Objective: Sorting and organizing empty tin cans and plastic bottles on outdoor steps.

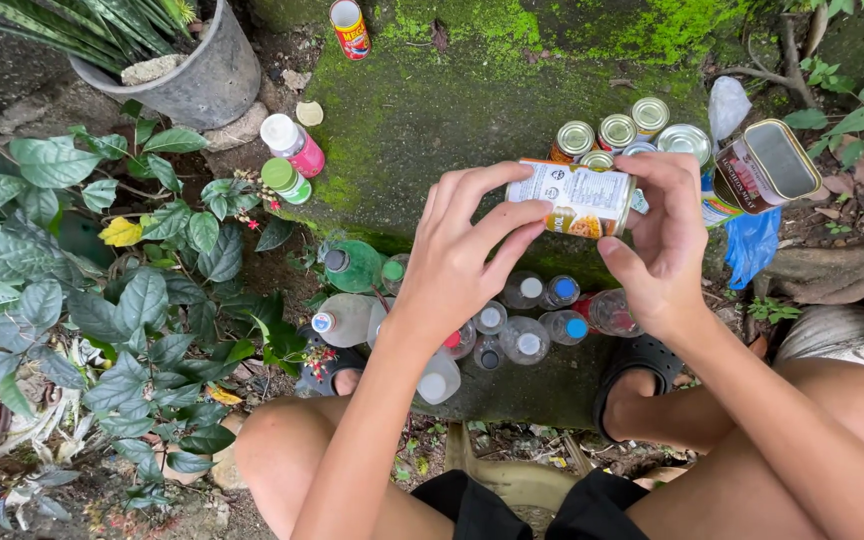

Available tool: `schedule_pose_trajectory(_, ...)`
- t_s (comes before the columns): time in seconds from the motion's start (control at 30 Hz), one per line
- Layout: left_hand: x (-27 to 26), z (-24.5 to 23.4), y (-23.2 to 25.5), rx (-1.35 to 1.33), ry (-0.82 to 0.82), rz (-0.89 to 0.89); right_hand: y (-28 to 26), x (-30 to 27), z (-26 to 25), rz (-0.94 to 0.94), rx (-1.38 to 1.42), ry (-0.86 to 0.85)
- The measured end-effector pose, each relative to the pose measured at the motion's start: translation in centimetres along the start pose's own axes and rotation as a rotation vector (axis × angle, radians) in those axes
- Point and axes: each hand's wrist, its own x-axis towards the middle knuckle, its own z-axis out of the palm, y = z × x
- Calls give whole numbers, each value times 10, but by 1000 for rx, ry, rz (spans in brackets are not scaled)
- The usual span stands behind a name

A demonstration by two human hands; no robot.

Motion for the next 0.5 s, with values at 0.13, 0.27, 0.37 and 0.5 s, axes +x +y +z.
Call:
schedule_pose_trajectory(0.13,2,-2,0,-19,-39,-16,-2,-1,1,-22,-42,-21)
schedule_pose_trajectory(0.27,2,-3,0,-23,-58,-15,-3,-1,1,-62,-148,-23)
schedule_pose_trajectory(0.37,1,-3,-1,-33,-81,-34,-2,-2,1,-130,-271,-29)
schedule_pose_trajectory(0.5,-3,1,-5,-155,-104,-120,0,-2,7,-130,-231,-79)
